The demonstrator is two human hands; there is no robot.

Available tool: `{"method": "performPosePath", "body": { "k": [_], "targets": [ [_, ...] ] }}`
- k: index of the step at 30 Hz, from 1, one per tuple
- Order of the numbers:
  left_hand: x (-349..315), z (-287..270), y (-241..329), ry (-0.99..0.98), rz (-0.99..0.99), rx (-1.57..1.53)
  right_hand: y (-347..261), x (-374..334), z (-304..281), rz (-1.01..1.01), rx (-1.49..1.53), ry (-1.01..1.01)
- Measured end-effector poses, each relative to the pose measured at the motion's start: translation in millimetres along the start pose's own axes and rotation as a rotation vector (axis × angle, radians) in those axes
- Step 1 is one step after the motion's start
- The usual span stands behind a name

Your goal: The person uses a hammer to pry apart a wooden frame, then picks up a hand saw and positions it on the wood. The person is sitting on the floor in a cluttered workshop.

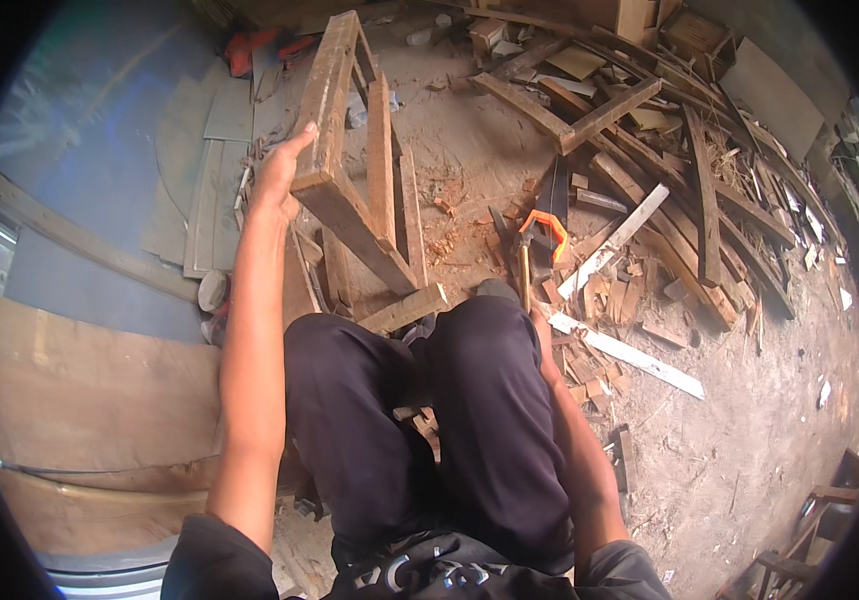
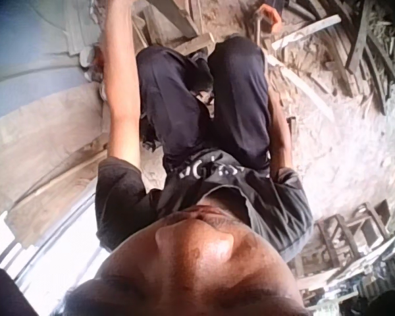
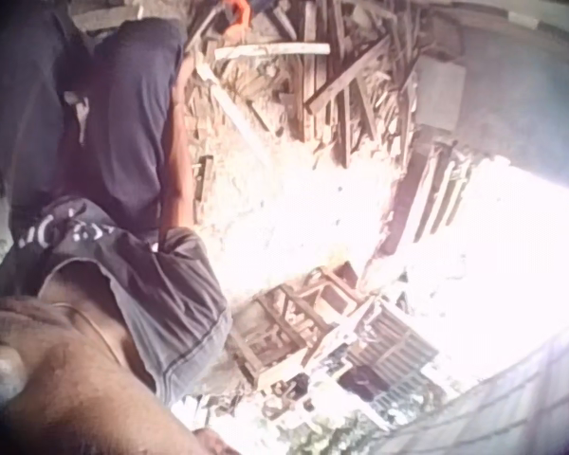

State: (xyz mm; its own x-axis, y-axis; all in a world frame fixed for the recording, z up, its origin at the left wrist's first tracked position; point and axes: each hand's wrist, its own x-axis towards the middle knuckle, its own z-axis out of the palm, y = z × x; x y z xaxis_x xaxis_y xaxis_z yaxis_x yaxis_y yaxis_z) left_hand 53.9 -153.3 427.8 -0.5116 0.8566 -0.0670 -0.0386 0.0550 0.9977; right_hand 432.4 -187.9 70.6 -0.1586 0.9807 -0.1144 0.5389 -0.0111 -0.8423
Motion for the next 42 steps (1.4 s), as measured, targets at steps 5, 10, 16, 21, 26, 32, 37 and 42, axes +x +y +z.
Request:
{"method": "performPosePath", "body": {
  "k": [5, 10, 16, 21, 26, 32, 37, 42],
  "targets": [
    [18.1, -17.3, -1.8, 0.053, 0.048, 0.075, 29.9, 23.5, 14.8, -0.052, 0.006, 0.009],
    [13.8, -48.4, -8.6, 0.033, 0.02, -0.01, 31.3, 22.5, 15.7, -0.116, -0.266, -0.104],
    [-1.1, -45.2, -2.7, 0.034, 0.053, -0.152, 76.0, 25.5, 40.3, -0.005, -0.499, -0.083],
    [-14.2, -41.0, -71.1, -0.058, 0.456, -0.218, 78.0, 26.7, 42.3, 0.073, -0.55, -0.151],
    [-7.6, -41.4, -114.4, 0.226, 0.526, 0.084, 53.4, 62.4, 50.5, -0.255, -0.427, 0.201],
    [9.5, -25.9, -96.7, 0.308, 0.617, 0.12, 63.0, 111.1, 62.0, -0.079, -0.596, 0.136],
    [32.9, -25.8, -84.2, 0.407, 0.638, 0.069, 69.2, 100.8, 61.1, -0.124, -0.599, 0.17],
    [28.8, -37.1, -109.5, 0.44, 0.738, 0.153, 54.4, 78.1, 57.8, -0.142, -0.523, 0.205]
  ]
}}
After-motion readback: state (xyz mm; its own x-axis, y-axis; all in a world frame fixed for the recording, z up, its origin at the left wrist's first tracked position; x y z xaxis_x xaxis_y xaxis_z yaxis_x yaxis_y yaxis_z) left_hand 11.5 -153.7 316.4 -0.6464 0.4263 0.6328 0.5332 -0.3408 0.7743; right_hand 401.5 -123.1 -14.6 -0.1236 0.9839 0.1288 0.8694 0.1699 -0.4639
